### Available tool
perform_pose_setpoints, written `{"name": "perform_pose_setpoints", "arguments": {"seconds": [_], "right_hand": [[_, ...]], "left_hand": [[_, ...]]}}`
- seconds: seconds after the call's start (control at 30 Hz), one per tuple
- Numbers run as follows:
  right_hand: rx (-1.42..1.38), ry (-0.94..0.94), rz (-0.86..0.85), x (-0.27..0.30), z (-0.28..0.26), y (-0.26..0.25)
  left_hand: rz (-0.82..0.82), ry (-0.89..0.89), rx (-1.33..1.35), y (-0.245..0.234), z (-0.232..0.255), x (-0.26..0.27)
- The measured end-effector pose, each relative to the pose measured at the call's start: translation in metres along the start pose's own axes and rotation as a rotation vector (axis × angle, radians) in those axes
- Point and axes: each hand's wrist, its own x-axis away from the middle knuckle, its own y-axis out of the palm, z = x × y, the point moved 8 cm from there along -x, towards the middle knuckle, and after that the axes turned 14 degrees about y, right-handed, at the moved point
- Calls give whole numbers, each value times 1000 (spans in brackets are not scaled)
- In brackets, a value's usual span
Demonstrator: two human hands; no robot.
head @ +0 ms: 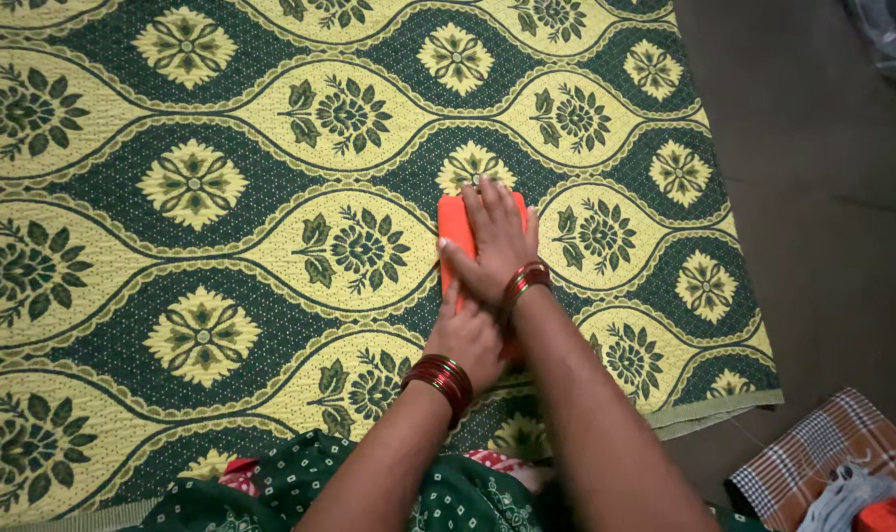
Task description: The person folds a bright orange cloth into a compact square on a patterned mat. Then the person picks up a blue and white checkered shirt, unfolds it, and begins folding it on the same mat.
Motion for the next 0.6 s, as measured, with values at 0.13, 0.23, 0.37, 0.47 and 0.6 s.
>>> {"name": "perform_pose_setpoints", "arguments": {"seconds": [0.13,0.23,0.37,0.47,0.6], "right_hand": [[-65,0,2,-9,0,-8],[-75,12,2,-14,4,-7],[-135,-6,47,-13,7,-7],[-181,-24,133,-5,9,-10],[-130,-23,148,5,8,-10]], "left_hand": [[158,15,23,-6,0,6],[274,38,52,-12,1,11],[400,91,164,-28,-3,17],[555,148,378,-44,-10,26],[740,93,507,-57,-21,39]]}}
